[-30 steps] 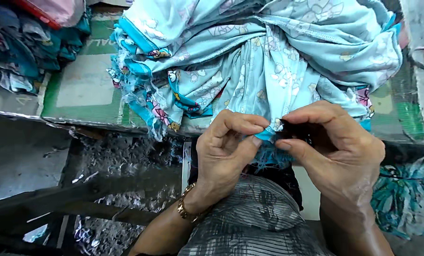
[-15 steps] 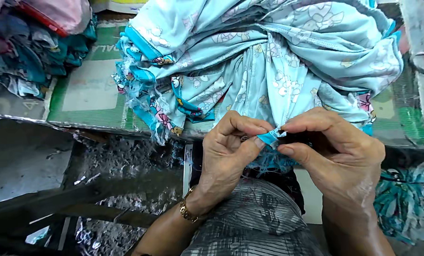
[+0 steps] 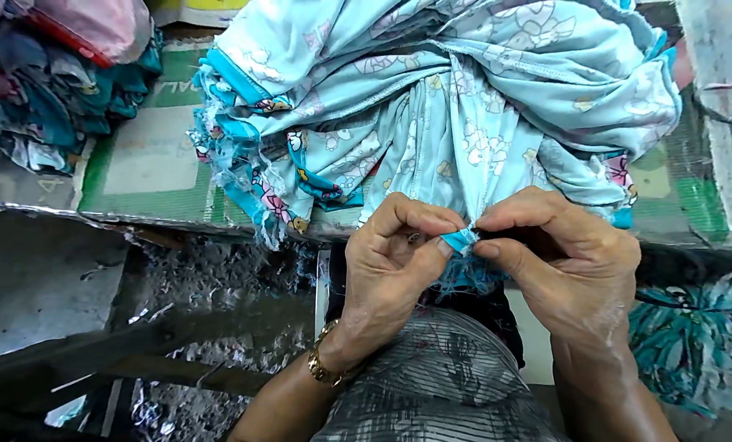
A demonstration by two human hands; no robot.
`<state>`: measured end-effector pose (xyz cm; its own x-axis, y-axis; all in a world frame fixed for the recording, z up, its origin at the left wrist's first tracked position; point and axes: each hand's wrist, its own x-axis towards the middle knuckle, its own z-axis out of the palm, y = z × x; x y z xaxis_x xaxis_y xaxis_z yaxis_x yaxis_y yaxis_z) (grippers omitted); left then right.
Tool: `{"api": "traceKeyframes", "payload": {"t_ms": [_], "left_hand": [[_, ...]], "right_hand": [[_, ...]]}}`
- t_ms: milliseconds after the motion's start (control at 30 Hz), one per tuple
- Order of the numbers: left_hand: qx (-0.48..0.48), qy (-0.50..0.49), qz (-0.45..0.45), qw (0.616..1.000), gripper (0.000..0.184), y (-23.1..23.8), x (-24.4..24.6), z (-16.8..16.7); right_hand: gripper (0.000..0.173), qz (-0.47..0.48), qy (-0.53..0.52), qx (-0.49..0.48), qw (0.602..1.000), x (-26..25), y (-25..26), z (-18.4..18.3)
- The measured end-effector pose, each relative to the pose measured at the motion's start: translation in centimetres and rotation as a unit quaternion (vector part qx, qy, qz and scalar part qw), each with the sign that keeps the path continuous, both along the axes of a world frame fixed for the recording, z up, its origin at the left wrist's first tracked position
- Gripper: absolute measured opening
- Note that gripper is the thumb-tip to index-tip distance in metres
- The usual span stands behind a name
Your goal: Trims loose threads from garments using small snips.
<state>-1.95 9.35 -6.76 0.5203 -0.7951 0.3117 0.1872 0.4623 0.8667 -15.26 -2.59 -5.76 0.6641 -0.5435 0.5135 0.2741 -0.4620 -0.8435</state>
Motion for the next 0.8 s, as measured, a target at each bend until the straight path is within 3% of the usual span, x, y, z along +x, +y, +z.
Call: {"api": "traceKeyframes", "payload": {"t_ms": [133, 367, 800], "left_hand": [[0.016, 0.069, 0.010, 0.997, 0.014, 0.1, -0.4, 0.3], [-0.010, 0.264, -0.033, 0.964, 0.010, 0.7, -1.1, 1.5], [-0.004, 0.266, -0.048, 0.963, 0.010, 0.9, -1.4, 1.1]], "right_hand": [[0.019, -0.020, 0.010, -0.009, 1.000, -0.5, 0.0, 0.1], [0.020, -0.130, 0.026, -0.148, 0.980, -1.0, 2.0, 0.9], [0.010, -0.142, 0.013, -0.154, 0.978, -0.6, 1.8, 0.7]]}}
